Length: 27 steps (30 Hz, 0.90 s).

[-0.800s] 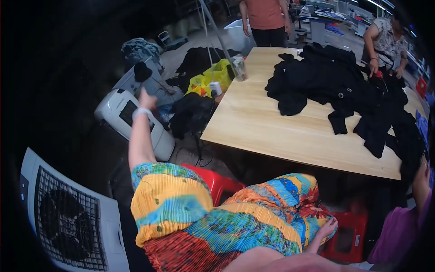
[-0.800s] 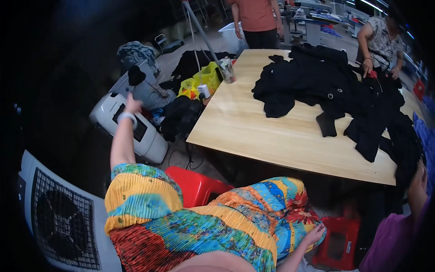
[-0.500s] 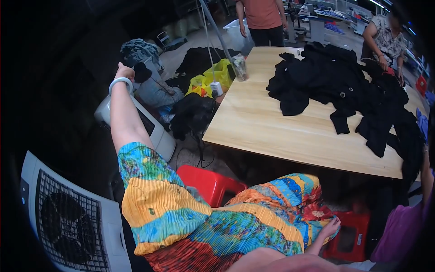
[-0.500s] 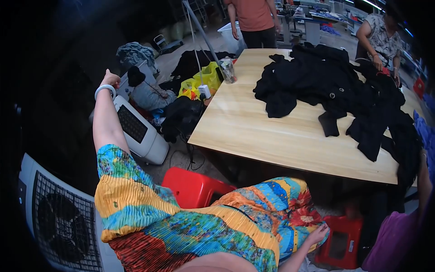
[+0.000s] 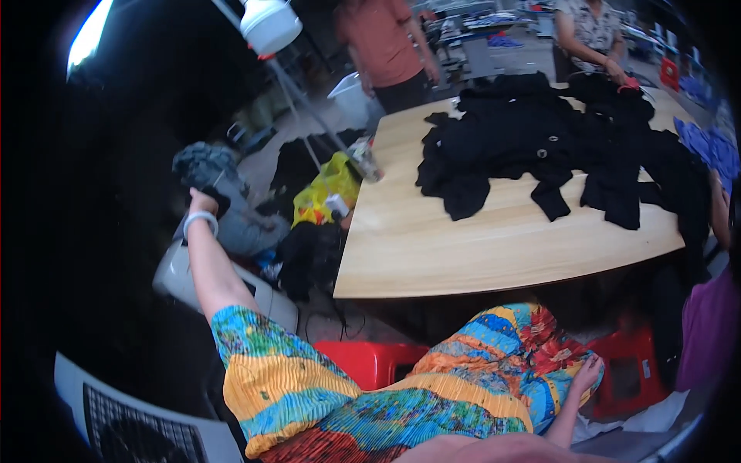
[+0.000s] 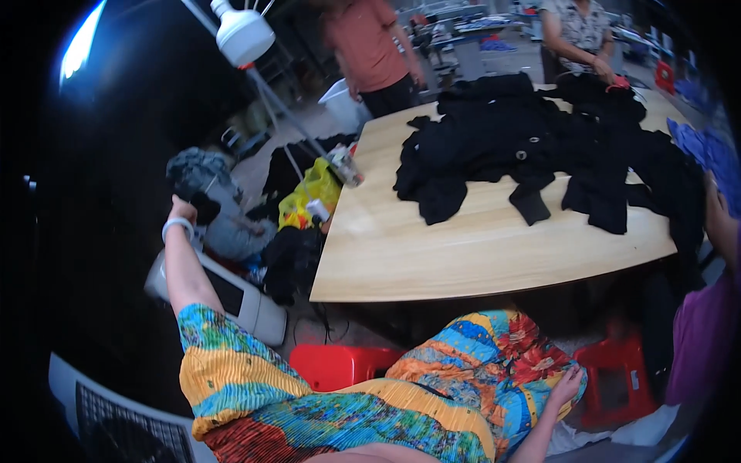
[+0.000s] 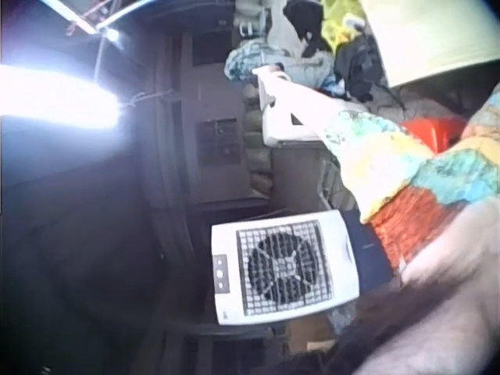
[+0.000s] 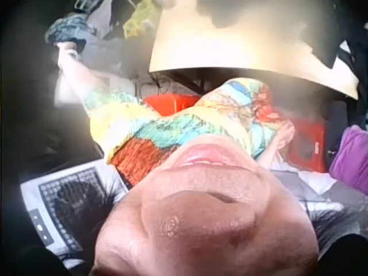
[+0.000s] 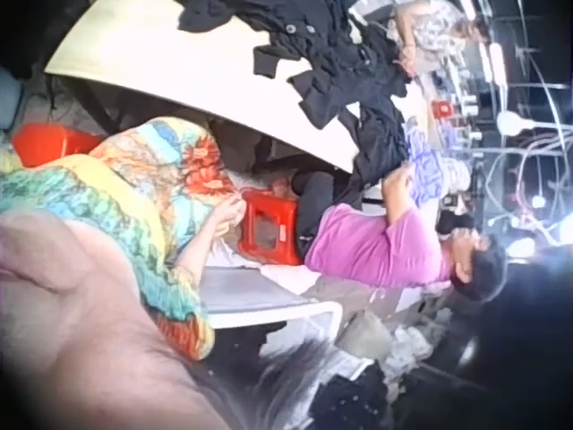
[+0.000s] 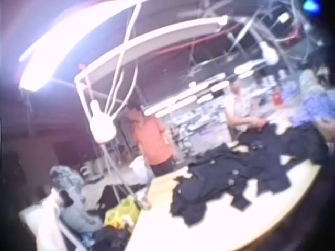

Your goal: Trimming loose threads and inspecting black garments in a workshop.

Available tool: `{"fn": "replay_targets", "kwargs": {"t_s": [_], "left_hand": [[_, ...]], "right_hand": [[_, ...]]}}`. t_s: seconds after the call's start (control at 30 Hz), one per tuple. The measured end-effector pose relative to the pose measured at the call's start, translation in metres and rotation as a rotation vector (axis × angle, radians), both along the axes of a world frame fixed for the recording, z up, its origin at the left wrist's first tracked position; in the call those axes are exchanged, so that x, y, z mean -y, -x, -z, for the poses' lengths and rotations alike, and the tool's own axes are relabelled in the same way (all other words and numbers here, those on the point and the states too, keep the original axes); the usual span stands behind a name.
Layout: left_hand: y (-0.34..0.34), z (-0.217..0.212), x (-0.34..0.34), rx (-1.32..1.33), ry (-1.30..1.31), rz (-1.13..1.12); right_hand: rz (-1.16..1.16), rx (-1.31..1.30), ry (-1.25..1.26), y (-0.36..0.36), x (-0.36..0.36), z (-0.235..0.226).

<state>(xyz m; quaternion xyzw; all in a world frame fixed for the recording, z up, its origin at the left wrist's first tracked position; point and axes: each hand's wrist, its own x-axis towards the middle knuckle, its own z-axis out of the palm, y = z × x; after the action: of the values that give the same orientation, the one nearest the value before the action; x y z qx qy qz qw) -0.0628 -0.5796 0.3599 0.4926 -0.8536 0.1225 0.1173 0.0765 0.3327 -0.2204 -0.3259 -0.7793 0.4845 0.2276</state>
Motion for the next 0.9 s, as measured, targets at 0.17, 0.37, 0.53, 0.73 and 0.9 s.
{"fn": "replay_targets", "kwargs": {"t_s": [0.17,0.37,0.53,0.73,0.9], "left_hand": [[0.068,0.064,-0.243,-0.250,-0.298,0.414],[0.078,0.125,-0.456,0.264,-0.200,1.148],[0.022,0.225,-0.558,0.934,-0.213,2.082],[0.005,0.257,-0.613,0.568,-0.031,2.699],[0.009,0.237,-0.628,0.503,-0.223,2.803]], "right_hand": [[0.119,-0.014,-0.061,-0.012,-0.011,-0.001],[0.072,0.039,-0.128,-0.015,-0.014,0.004],[0.117,0.053,-0.175,-0.025,-0.013,0.000],[0.294,0.174,-0.241,-0.064,-0.030,-0.006],[0.435,0.250,-0.320,-0.112,-0.036,-0.015]]}}
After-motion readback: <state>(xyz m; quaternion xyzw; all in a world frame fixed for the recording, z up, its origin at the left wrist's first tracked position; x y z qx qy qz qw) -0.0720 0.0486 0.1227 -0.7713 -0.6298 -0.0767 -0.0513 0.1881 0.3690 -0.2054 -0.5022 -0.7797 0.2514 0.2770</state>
